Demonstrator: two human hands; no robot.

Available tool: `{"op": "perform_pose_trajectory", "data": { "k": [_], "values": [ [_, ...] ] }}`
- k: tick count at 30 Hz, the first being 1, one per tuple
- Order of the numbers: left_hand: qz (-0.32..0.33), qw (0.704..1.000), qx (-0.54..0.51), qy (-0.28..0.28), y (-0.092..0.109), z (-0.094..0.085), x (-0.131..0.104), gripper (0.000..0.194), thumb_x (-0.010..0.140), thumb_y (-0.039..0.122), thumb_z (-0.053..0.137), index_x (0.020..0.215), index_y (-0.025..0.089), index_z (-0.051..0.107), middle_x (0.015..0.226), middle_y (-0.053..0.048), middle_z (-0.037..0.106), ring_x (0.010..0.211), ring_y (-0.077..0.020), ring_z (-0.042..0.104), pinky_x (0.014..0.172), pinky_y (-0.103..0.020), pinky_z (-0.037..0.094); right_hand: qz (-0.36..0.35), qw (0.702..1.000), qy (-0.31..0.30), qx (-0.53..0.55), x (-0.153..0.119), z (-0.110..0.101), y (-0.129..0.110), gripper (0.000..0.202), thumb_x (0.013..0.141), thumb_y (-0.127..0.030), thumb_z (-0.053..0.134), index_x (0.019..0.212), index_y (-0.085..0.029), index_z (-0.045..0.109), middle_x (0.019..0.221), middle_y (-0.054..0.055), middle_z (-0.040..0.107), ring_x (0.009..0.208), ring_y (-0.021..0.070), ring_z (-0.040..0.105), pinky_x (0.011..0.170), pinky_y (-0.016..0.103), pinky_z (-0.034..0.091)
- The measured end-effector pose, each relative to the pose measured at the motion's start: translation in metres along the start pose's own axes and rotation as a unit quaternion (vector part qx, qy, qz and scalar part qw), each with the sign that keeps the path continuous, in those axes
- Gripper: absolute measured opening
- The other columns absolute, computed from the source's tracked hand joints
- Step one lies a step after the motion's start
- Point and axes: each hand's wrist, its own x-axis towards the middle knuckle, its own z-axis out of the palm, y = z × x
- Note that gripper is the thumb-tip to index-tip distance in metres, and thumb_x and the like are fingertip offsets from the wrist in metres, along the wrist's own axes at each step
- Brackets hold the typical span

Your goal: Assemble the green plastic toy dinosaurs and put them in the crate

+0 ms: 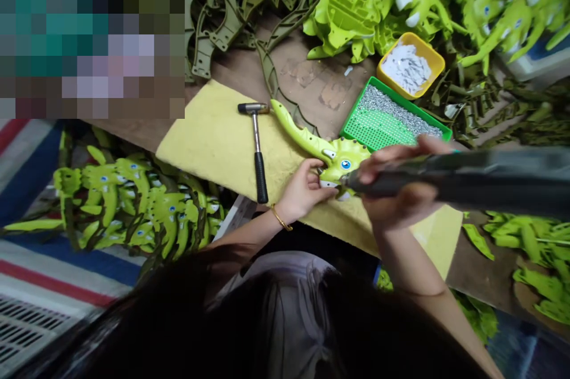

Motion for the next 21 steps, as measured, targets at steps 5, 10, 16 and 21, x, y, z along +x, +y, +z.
{"op": "perform_pose_trajectory", "data": {
  "k": [5,10,16,21],
  "values": [
    [0.069,0.967,0.247,0.013,0.005,-0.004,-0.007,0.051,0.064,0.029,0.080,0.104,0.021,0.048,0.069,0.004,0.062,0.063,-0.0147,0.067,0.058,-0.024,0.050,-0.077,0.971,0.224,-0.013,0.069,-0.006,0.057,0.028,0.090,-0.049,0.050,0.107,-0.028,0.056,0.084,-0.002,0.059,0.047,0.0037,0.052,0.043,0.020,0.041],
    [0.157,0.892,0.422,0.032,0.006,-0.003,-0.006,0.044,0.065,0.032,0.080,0.098,0.019,0.054,0.066,0.005,0.058,0.056,-0.0121,0.060,0.056,-0.024,0.048,0.013,0.966,0.247,-0.071,0.080,-0.018,0.114,0.044,0.085,-0.060,0.050,0.112,-0.026,0.049,0.078,-0.004,0.057,0.049,0.0071,0.055,0.051,0.026,0.049],
    [0.268,0.828,0.492,0.027,0.000,-0.007,-0.003,0.036,0.072,0.035,0.074,0.098,0.018,0.058,0.072,0.002,0.058,0.060,-0.0116,0.056,0.057,-0.024,0.046,0.030,0.974,0.220,-0.049,0.070,-0.015,0.122,0.049,0.080,-0.065,0.054,0.113,-0.028,0.050,0.081,-0.001,0.059,0.057,0.0129,0.061,0.056,0.033,0.050],
    [0.284,0.812,0.509,0.027,0.001,-0.009,-0.002,0.035,0.075,0.037,0.072,0.101,0.018,0.059,0.073,0.001,0.058,0.059,-0.0118,0.054,0.057,-0.025,0.046,-0.010,0.972,0.225,-0.065,0.076,-0.010,0.097,0.046,0.078,-0.067,0.055,0.104,-0.029,0.053,0.081,0.000,0.059,0.051,0.0106,0.055,0.050,0.030,0.046]
  ]
}}
